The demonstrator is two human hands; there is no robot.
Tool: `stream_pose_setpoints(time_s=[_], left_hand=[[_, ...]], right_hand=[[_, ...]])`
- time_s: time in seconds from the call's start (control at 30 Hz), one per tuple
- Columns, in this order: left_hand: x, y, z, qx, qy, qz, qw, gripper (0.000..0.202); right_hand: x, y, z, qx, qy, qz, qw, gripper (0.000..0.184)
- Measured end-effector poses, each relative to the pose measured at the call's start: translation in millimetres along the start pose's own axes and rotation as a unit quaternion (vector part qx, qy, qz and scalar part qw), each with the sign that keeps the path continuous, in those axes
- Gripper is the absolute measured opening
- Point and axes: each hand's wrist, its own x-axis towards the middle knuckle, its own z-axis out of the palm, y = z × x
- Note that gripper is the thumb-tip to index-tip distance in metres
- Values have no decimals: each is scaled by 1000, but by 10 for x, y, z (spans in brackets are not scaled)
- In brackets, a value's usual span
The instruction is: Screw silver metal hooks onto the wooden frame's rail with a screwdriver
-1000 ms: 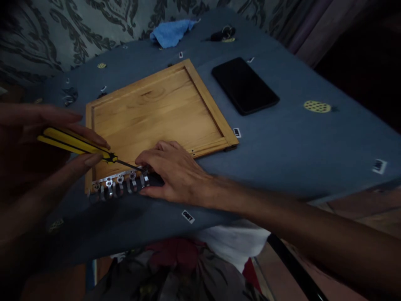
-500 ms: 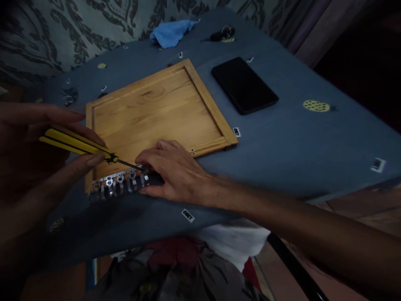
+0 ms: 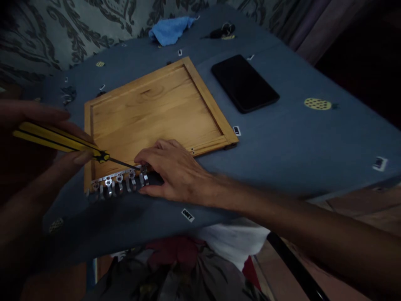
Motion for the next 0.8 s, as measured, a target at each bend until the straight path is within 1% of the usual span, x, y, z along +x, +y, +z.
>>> stream_pose_setpoints(time_s=[0.07, 0.1, 0.33, 0.47, 0.53, 0.67, 0.73, 0.8], left_hand=[[-28, 45, -9, 23, -41, -19, 999, 53], [-35, 62, -15, 31, -50, -27, 998, 53], [-20, 84, -6, 52, -36, -76, 995, 38], [-16, 85, 11, 71, -47, -85, 993, 35], [-21, 67, 10, 75, -55, -75, 993, 38], [-12, 29, 15, 111, -28, 18, 993, 42], [8, 41, 34, 133, -18, 30, 990, 37], [34, 74, 63, 156, -13, 15, 988, 27]], right_hand=[[1, -7, -4, -4, -3, 8, 1000, 44], [0, -10, -6, -5, -4, 11, 1000, 43], [-3, -28, -18, -7, -8, 20, 1000, 45], [11, -38, -25, -6, -4, 11, 1000, 46], [15, -43, -27, -4, -3, 10, 1000, 47], [11, -53, -36, 3, -11, 18, 1000, 44], [9, -55, -45, 5, -8, 14, 1000, 45], [8, -58, -56, 6, 1, 4, 1000, 46]])
